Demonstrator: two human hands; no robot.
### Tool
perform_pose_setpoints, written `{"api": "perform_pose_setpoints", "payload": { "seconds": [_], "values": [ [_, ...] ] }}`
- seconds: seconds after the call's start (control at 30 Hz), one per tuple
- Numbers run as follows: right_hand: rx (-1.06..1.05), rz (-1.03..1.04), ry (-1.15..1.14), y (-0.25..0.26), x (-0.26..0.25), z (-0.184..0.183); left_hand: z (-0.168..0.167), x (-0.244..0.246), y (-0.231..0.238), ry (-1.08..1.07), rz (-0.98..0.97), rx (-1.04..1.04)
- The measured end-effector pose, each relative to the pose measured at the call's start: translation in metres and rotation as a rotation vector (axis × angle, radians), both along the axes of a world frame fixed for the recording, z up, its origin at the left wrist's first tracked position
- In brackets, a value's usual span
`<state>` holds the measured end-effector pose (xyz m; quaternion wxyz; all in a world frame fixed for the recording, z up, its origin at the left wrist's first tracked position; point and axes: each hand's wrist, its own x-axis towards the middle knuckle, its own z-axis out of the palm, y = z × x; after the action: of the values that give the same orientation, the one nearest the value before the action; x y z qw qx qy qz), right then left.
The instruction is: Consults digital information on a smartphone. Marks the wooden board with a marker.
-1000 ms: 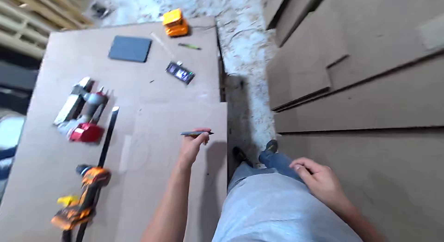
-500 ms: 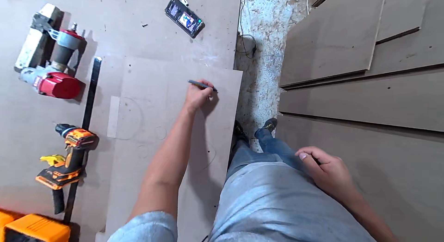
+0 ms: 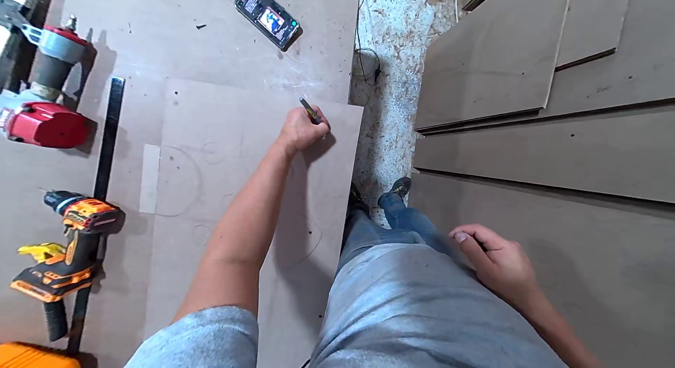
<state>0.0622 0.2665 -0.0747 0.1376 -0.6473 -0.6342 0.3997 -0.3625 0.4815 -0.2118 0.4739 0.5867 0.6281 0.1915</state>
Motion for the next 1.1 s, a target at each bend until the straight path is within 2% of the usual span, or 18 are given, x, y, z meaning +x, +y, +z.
{"api": "perform_pose_setpoints", "payload": {
  "seconds": [0.13,0.27,0.4,0.8,1.1],
  "values": [
    [-0.005,0.020,-0.018,0.0013,0.0017,0.0004,-0.0028,-0.0018,0.0010,-0.079,0.049,0.004],
    [0.005,0.026,-0.015,0.0000,0.0032,-0.0002,0.0006,0.0030,0.0032,0.045,0.028,-0.006],
    [-0.003,0.024,-0.020,-0.0010,0.0036,0.0004,-0.0008,0.0002,0.0018,-0.008,0.023,0.013],
    [-0.033,0.039,-0.012,-0.0037,0.0002,0.0008,0.0017,0.0073,0.0000,0.045,-0.001,0.012],
    [-0.019,0.021,-0.006,-0.0077,0.0010,0.0026,-0.0003,0.0035,0.0030,0.005,-0.019,0.014]
  ]
}}
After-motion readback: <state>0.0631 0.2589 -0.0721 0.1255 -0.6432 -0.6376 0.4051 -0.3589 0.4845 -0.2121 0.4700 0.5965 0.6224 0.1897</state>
